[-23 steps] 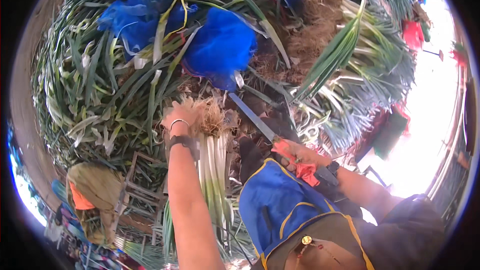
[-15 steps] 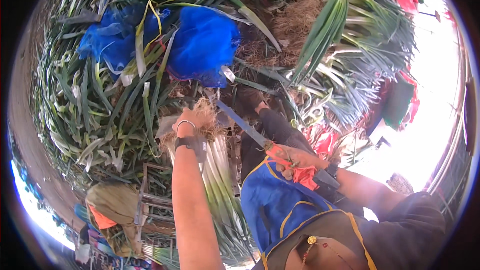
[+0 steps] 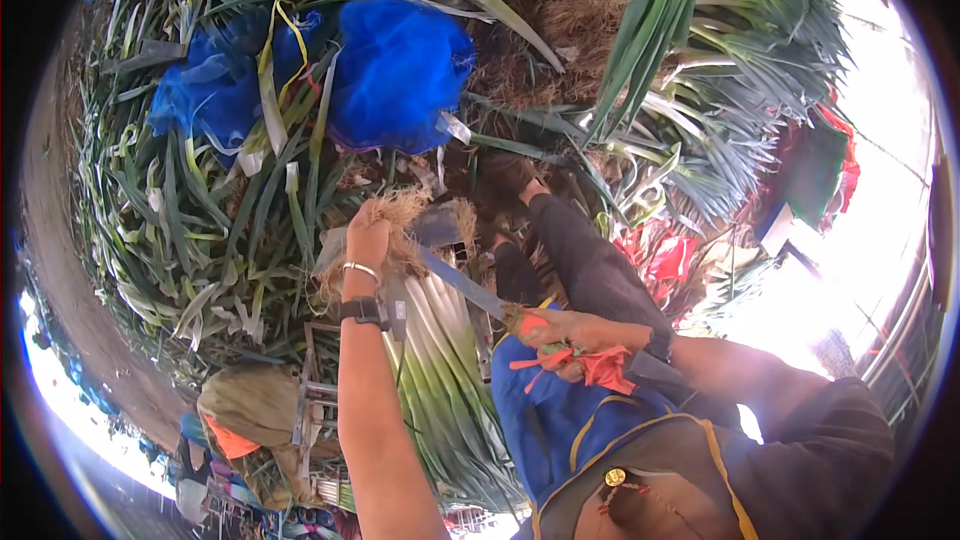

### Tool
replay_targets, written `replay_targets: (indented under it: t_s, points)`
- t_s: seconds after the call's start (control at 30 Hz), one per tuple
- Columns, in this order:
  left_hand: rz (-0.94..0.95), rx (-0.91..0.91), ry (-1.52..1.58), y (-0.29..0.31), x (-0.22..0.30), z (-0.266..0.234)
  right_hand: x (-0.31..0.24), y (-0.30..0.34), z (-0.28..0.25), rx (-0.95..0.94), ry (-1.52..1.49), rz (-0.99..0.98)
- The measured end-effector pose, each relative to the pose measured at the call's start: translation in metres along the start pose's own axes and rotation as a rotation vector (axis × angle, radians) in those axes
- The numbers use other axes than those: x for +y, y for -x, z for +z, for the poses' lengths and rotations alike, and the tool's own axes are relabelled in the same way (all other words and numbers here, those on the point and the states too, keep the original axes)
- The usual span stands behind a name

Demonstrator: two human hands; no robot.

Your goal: Bundling harvested leeks using ribbon and plastic sleeves in an agricultural processing facility.

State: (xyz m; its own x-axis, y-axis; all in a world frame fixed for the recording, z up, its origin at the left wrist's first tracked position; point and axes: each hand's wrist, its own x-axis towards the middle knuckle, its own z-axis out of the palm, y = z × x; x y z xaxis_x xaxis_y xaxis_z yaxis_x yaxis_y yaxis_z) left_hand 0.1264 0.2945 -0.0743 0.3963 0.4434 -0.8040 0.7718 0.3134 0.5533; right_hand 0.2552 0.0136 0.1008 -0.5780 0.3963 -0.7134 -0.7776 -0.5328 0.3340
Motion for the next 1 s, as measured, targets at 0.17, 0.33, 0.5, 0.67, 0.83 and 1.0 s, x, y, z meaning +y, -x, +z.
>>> replay_targets:
  t_s: [0.17, 0.33, 0.5, 0.67, 0.83, 1.0]
  points:
    - [-0.041, -0.189, -0.171, 0.002, 0.006, -0.004, -0.003, -0.041, 0.005, -0.079, 0.009, -0.086]
    - [0.135, -0.051, -0.285, -0.004, -0.009, 0.009, -0.045, -0.086, 0.021, -0.034, 0.042, -0.018]
    - [0.017, 0.159, -0.119, -0.022, -0.021, 0.0, -0.003, -0.032, 0.018, -0.106, -0.028, 0.012]
    - [0.064, 0.161, -0.272, -0.029, -0.026, 0.007, 0.01, -0.051, 0.009, -0.152, 0.007, -0.123]
    - [-0.013, 0.049, -0.024, -0.036, -0.031, -0.002, -0.025, -0.109, 0.022, -0.153, -0.069, -0.031]
    - [-0.056, 0.202, 0.344, -0.038, -0.034, -0.026, 0.001, -0.055, 0.024, -0.178, -0.188, 0.022]
